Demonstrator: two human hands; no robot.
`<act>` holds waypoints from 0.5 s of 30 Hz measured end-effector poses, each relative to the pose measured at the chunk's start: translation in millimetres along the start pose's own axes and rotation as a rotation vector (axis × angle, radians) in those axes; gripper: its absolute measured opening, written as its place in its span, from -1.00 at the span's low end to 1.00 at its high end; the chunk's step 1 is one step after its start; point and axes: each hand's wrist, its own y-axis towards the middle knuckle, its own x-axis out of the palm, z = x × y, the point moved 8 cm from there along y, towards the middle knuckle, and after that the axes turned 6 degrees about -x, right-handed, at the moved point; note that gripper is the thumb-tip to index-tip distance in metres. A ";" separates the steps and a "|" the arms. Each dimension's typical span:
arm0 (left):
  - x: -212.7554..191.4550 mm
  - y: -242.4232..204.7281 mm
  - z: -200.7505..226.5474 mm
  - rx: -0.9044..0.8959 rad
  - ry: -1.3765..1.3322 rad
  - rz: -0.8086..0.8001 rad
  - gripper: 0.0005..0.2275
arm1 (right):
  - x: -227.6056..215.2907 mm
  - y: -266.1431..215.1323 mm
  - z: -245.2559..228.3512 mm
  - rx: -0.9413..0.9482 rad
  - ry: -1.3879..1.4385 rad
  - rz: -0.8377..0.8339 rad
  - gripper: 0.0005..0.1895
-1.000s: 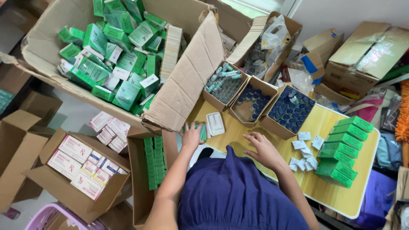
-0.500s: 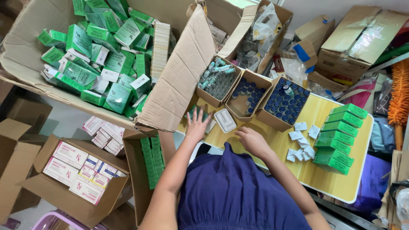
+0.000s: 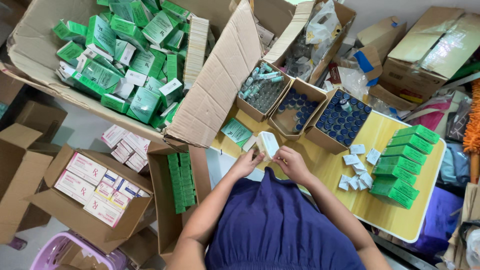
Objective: The person repeatedly picks up small green boxes from a large cardboard carton, places them into a white plastic tray, and then transfers them into a green outer box. The person stacks the filled green boxes on a yellow table.
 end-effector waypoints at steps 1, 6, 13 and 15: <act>6.8 1.8 1.0 -0.089 -0.316 -0.077 -0.45 | -6.6 2.5 -14.1 -0.061 0.045 0.008 -0.91; 10.3 -1.4 70.0 -0.107 -1.241 -0.233 -0.42 | -35.4 7.1 -74.7 -0.311 0.068 0.118 -0.81; -20.7 -10.3 124.8 0.016 -1.124 -0.209 -0.51 | -59.0 6.8 -92.0 -0.272 0.051 0.153 -0.84; -19.5 -9.2 126.8 -0.001 -1.118 -0.218 -0.51 | -59.5 5.7 -90.9 -0.269 0.068 0.163 -0.85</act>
